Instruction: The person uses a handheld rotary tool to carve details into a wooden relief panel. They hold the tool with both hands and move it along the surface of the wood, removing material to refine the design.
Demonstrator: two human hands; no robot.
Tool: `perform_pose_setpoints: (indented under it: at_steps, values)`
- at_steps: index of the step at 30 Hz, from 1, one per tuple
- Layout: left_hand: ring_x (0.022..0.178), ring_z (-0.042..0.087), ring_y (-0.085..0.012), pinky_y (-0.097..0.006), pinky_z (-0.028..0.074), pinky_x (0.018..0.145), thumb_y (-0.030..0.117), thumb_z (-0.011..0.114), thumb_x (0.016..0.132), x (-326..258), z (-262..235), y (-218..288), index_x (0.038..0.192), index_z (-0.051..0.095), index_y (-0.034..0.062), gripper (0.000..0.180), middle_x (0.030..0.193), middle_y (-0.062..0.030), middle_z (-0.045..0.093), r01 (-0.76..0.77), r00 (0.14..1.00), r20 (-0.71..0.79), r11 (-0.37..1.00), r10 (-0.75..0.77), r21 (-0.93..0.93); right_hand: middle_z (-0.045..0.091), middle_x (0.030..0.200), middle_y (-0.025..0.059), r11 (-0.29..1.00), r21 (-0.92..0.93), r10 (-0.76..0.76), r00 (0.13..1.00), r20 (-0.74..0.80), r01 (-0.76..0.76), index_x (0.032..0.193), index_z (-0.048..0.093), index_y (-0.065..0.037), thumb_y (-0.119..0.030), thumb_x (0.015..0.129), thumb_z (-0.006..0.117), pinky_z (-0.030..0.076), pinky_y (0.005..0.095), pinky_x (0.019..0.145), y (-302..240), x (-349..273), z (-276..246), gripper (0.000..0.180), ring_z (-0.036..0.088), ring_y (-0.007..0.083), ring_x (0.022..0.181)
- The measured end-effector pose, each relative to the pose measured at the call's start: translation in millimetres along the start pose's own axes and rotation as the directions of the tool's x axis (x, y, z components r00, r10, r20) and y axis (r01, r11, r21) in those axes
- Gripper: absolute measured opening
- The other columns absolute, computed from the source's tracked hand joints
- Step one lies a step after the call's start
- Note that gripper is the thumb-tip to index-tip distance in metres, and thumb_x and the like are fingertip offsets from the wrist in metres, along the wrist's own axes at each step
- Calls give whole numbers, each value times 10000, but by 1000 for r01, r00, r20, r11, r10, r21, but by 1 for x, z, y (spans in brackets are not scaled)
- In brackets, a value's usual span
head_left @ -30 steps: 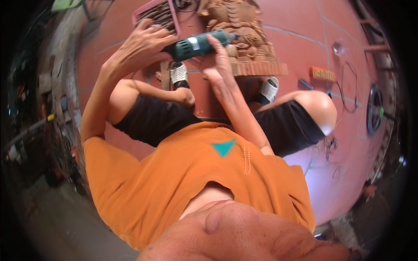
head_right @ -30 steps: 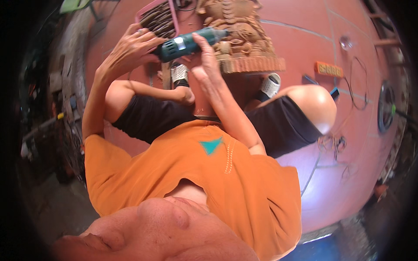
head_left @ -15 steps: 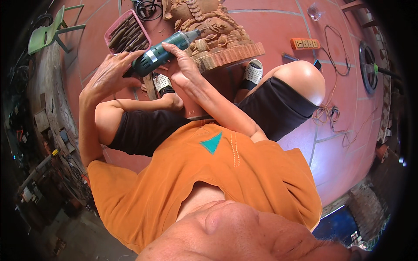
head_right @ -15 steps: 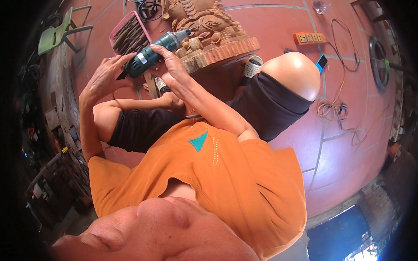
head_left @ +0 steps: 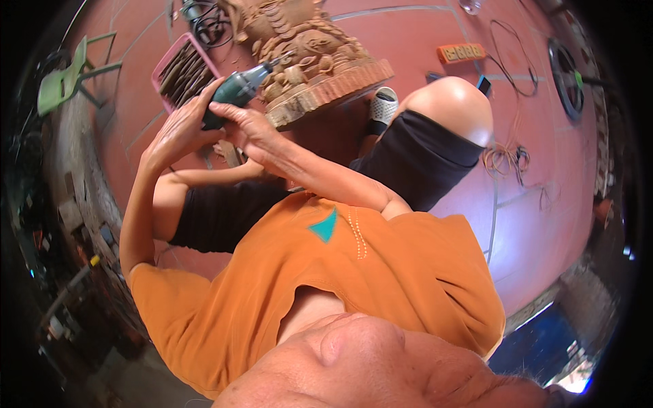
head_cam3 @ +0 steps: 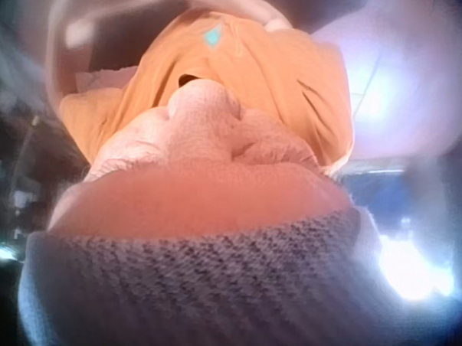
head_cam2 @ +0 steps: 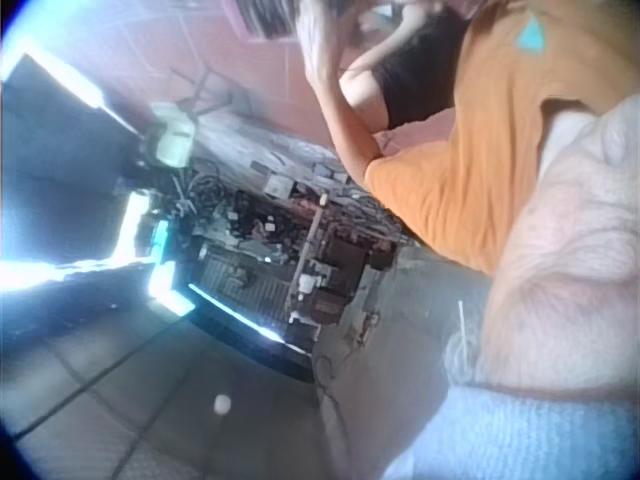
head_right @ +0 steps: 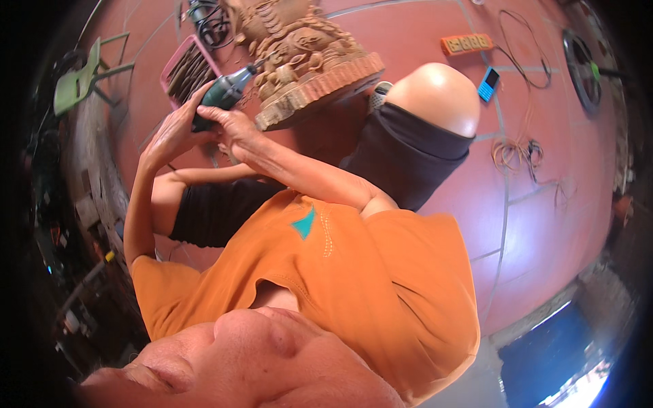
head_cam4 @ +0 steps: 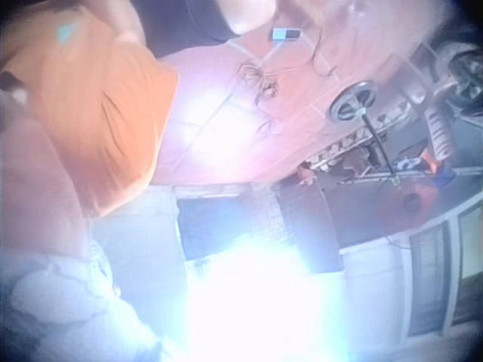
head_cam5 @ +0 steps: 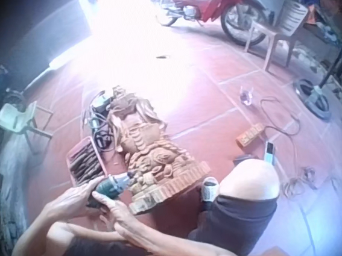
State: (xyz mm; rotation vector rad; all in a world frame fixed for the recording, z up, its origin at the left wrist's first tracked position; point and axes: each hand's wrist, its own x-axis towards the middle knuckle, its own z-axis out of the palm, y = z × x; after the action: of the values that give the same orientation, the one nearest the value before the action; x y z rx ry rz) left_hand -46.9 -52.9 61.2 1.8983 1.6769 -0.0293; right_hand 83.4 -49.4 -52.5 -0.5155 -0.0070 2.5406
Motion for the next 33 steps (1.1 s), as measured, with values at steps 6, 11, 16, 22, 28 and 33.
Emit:
perform_pose_setpoints:
  at_steps: [6,11,16,22,28,33]
  values:
    - [1146,607,-383,-432,490,946,107,826,672,7,4,-15,1485,334,127,950,1229,-228,610,51,998,36,990,-46,-134,702,970,63,996,-11,-86,995,44,86,1080,648,-64,-160,860,726,516,334,833,3,1,2,253,672,183,880]
    - [1025,624,-190,-339,510,900,64,755,713,10,0,-4,1477,378,122,854,1149,-116,644,97,995,2,923,-104,-372,665,1025,72,981,-94,-165,986,28,167,1177,548,-63,-138,856,704,555,366,776,-17,-7,10,365,670,197,880]
    - [1006,586,-145,-290,496,883,49,719,704,15,-8,-2,1462,396,73,824,1163,-74,605,64,996,-16,811,-91,-581,609,1166,84,898,-414,-179,983,-37,148,1290,475,-67,-180,873,665,494,374,861,-46,-44,31,472,587,195,1092]
    - [948,607,-147,-273,505,826,74,701,711,11,-20,-24,1462,395,63,811,1134,-71,618,15,987,-125,844,-97,-535,622,1179,83,808,-480,-297,940,167,341,1283,523,-67,-106,898,662,494,296,855,-92,-121,27,411,600,147,1073]
    - [651,565,-79,-210,431,524,70,680,740,-3,-29,-43,1456,420,87,762,897,-25,610,94,935,-229,813,-270,-575,699,952,159,-203,-665,-867,184,463,719,1174,568,-12,-77,965,569,559,312,697,-221,-239,30,219,705,219,826]
    - [658,578,-91,-222,442,537,108,684,766,1,-34,-47,1432,457,100,703,876,-30,611,104,904,-260,764,-339,-636,706,957,101,-40,-973,-999,-26,35,226,1107,632,-12,-133,875,669,532,288,665,-363,-265,-188,264,667,144,785]
